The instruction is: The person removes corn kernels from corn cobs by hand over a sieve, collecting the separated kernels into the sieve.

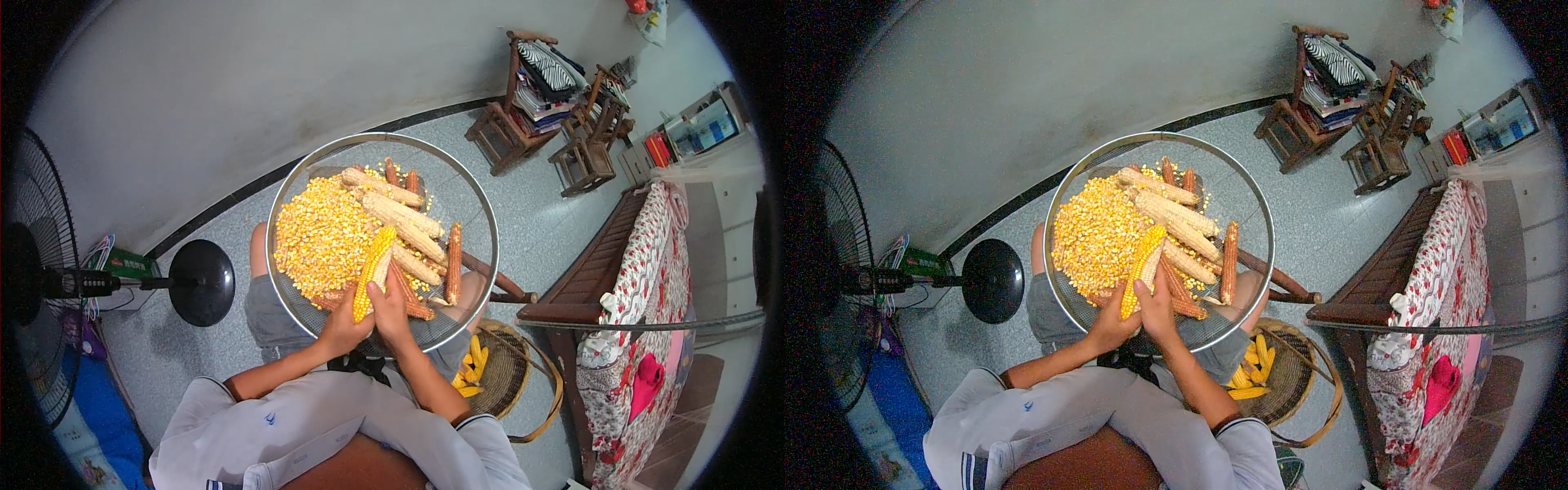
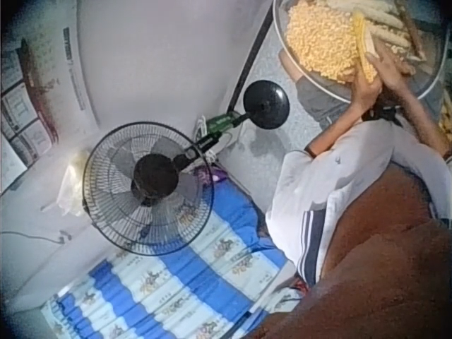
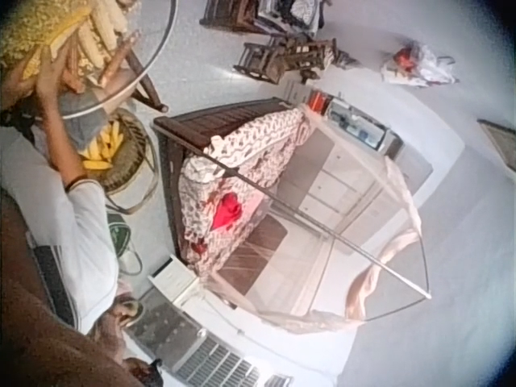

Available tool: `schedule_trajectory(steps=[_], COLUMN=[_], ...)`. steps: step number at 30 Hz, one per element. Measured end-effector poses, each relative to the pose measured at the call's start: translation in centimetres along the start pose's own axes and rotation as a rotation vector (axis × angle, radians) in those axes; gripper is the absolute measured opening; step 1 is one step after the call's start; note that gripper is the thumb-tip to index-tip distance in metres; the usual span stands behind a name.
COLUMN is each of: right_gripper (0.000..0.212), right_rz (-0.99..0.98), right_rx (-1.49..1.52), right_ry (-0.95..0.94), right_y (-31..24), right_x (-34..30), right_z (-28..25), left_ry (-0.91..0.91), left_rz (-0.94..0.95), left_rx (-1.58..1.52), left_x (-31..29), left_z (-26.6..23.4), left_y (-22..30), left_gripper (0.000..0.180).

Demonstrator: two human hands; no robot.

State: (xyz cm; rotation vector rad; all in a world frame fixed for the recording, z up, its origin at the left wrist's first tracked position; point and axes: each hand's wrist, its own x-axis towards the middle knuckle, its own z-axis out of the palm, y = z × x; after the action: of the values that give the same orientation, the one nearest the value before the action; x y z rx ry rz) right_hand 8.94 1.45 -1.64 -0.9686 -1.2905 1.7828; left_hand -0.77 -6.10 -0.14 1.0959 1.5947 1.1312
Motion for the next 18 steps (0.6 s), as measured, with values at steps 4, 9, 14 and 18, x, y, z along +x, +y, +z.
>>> schedule_trajectory(steps=[4, 9, 14, 18], right_gripper=[0.055, 0.050, 0.047, 0.042], right_rz=[-0.054, 0.007, 0.046, 0.089], right_rx=[0.040, 0.335, 0.240, 0.281], right_ry=[0.029, 0.041, 0.018, -0.032], right_y=[0.7, 1.1, -0.3, -1.3], right_x=[-0.5, -0.8, -1.3, -1.5], right_z=[-0.2, -0.9, 0.3, 0.5], left_ry=[0.031, -0.049, 0.073, 0.013], left_rz=[0.065, -0.022, 0.001, -0.007], left_rx=[-0.016, -0.225, 0.059, 0.081], left_x=[-0.2, 0.7, -0.1, 0.4], left_z=[-0.1, -0.2, 0.0, -0.2], left_y=[0.2, 0.8, 1.5, 1.0], left_gripper=[0.061, 0.061, 0.064, 0.071])
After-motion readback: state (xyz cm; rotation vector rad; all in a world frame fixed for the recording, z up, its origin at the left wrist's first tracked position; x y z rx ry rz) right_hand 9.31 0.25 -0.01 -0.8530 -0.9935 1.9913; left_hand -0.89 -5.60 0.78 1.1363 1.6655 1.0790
